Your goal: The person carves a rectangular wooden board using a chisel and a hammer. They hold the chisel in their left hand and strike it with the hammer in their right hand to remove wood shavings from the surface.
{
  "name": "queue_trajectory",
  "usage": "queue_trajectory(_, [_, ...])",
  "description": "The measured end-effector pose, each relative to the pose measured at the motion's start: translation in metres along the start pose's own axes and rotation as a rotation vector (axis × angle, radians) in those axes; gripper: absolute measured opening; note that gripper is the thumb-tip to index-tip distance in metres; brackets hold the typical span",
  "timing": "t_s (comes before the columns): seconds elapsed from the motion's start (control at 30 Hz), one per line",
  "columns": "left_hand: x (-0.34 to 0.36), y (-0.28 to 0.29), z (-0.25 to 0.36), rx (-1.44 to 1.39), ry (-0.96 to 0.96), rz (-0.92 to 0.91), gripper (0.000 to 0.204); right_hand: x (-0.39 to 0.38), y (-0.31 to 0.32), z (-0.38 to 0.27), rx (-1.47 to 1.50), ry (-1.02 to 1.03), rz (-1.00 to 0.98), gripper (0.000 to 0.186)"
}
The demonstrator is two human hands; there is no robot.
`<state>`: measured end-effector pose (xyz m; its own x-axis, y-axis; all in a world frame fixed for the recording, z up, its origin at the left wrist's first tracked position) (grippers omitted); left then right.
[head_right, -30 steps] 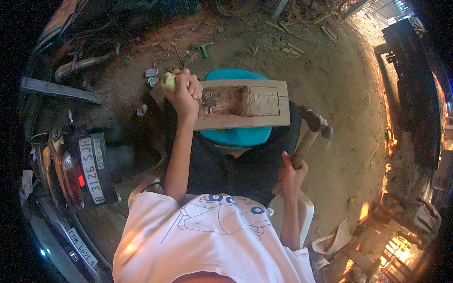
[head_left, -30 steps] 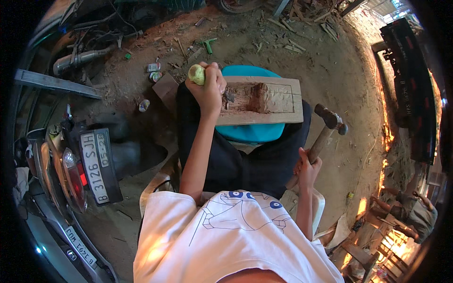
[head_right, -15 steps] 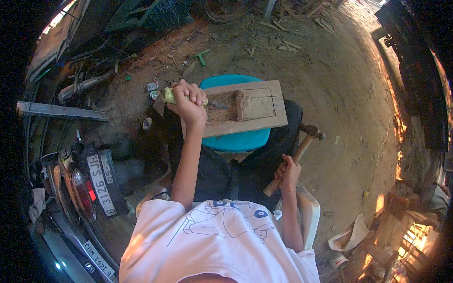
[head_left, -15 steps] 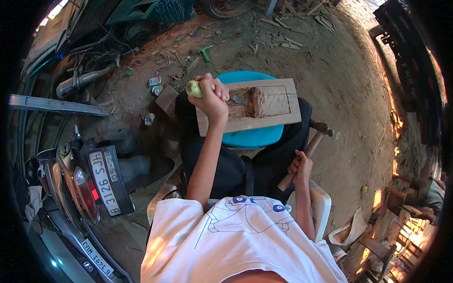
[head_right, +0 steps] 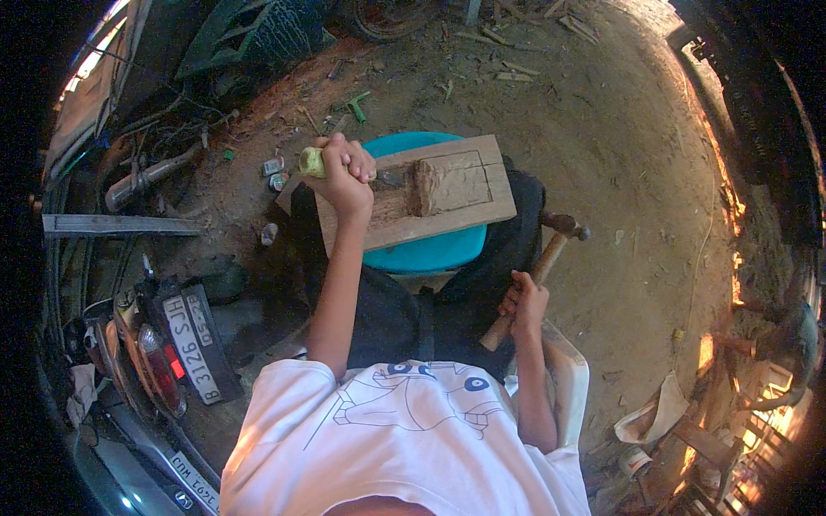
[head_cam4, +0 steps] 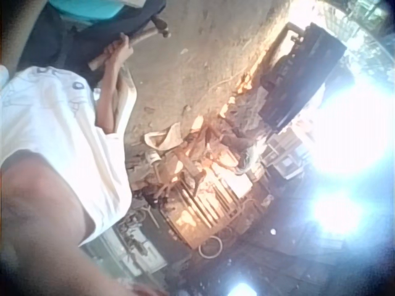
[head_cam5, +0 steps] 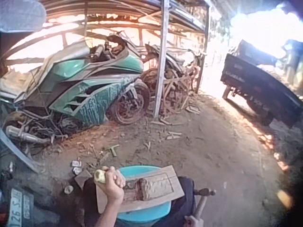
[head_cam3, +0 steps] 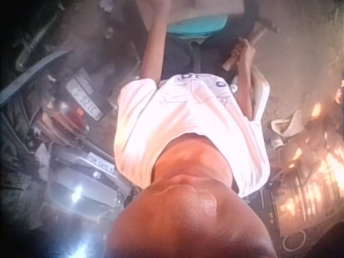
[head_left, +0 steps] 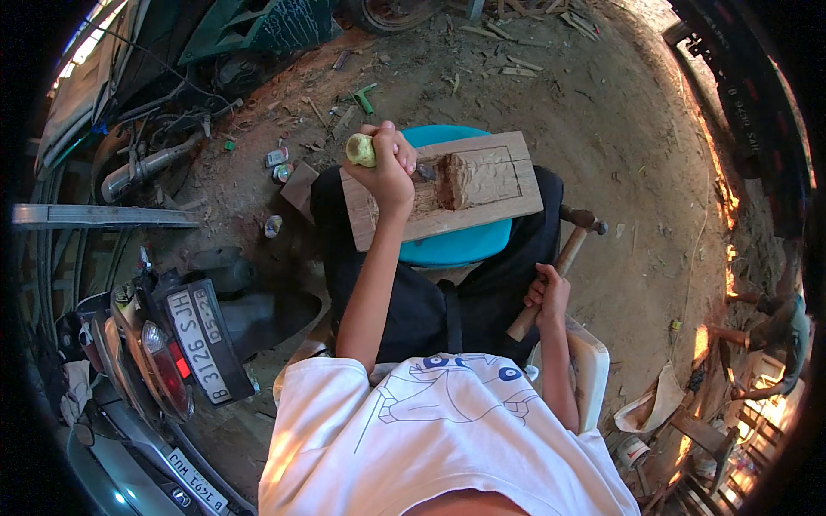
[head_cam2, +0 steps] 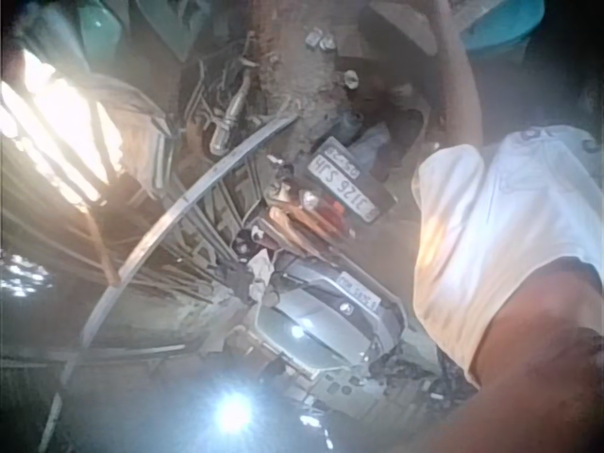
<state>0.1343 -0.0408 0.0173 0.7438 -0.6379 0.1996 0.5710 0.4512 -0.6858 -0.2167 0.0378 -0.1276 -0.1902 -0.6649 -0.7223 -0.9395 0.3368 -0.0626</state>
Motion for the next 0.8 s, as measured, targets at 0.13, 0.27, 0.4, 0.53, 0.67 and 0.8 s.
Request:
queue_trajectory(0.13, [-0.001,-0.001,-0.004,-0.016,0.005,-0.020,0.027,-0.001,0.000,0.000,0.005,-0.012,-0.005,0.025])
queue_trajectory(0.27, [-0.004,-0.006,-0.008,-0.018,0.004,-0.046,0.028,0.004,0.002,0.003,0.011,-0.017,-0.008,0.021])
queue_trajectory(0.4, [-0.007,-0.013,-0.008,-0.003,-0.009,-0.082,0.029,-0.002,-0.003,-0.001,-0.016,-0.043,-0.003,0.031])
queue_trajectory(0.53, [-0.006,-0.014,-0.011,0.009,0.020,-0.065,0.030,-0.001,-0.002,0.000,-0.018,-0.054,-0.002,0.030])
queue_trajectory(0.67, [-0.006,-0.010,-0.010,0.028,0.003,-0.043,0.030,0.002,0.002,0.002,0.003,-0.067,-0.006,0.015])
queue_trajectory(0.8, [-0.009,-0.004,-0.008,0.009,-0.031,0.061,0.026,0.004,0.004,0.002,0.007,-0.040,-0.014,0.017])
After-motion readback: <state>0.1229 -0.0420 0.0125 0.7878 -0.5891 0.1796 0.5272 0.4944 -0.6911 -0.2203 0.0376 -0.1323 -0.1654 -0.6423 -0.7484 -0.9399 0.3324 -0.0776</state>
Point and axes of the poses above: each hand's wrist, its own x-axis towards the middle knuckle, its own y-axis out of the back of the hand, z = x × y, the point moved 8 cm from there along x, towards the middle knuckle, and after that the axes turned 2 degrees about z, right-handed, at the moved point
